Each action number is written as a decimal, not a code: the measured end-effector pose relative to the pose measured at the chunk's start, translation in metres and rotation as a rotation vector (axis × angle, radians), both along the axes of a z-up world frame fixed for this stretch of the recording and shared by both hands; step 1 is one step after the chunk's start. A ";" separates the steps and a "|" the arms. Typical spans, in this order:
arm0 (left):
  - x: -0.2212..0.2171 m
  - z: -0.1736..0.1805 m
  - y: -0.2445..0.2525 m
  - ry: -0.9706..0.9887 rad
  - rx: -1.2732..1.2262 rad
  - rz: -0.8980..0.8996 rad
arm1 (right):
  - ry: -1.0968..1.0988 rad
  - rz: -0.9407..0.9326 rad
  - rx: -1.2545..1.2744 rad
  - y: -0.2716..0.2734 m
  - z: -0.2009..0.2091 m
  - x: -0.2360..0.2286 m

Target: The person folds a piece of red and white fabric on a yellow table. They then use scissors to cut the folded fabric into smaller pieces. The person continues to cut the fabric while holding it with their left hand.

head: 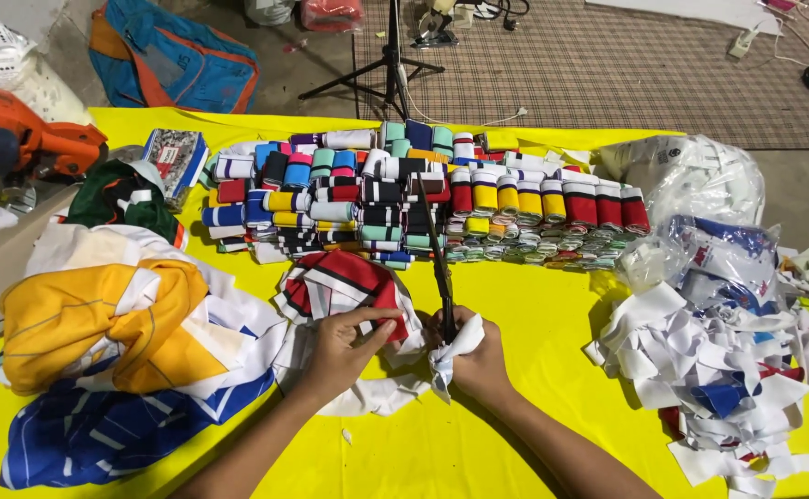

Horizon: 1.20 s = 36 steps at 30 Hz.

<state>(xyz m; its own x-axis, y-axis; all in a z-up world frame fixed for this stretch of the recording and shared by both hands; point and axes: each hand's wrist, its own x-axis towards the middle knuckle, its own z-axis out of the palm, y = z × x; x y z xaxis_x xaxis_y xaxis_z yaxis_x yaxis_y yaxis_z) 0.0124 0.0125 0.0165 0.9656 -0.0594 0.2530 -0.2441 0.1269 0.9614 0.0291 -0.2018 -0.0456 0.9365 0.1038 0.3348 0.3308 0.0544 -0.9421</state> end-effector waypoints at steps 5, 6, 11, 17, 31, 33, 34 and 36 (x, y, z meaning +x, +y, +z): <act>0.004 -0.014 0.003 0.048 -0.017 -0.045 | -0.008 0.027 0.005 -0.002 -0.006 0.002; 0.005 -0.014 0.003 0.062 -0.033 -0.052 | -0.008 0.027 0.002 0.000 -0.001 0.001; 0.006 -0.008 0.006 0.106 -0.077 -0.075 | -0.006 0.048 0.036 -0.002 -0.010 0.005; 0.004 -0.003 0.004 0.056 -0.027 -0.002 | -0.014 0.075 0.047 -0.001 -0.012 0.005; 0.002 -0.003 0.000 0.082 -0.043 -0.017 | -0.018 0.095 0.067 0.000 -0.004 0.004; 0.001 -0.001 0.000 0.067 -0.034 -0.010 | -0.019 0.117 0.105 0.005 0.007 0.002; 0.001 -0.002 0.000 0.067 -0.033 -0.010 | -0.019 0.117 0.106 0.005 0.006 0.003; 0.003 -0.002 0.001 0.051 -0.037 -0.009 | -0.021 0.113 0.092 0.005 0.005 0.004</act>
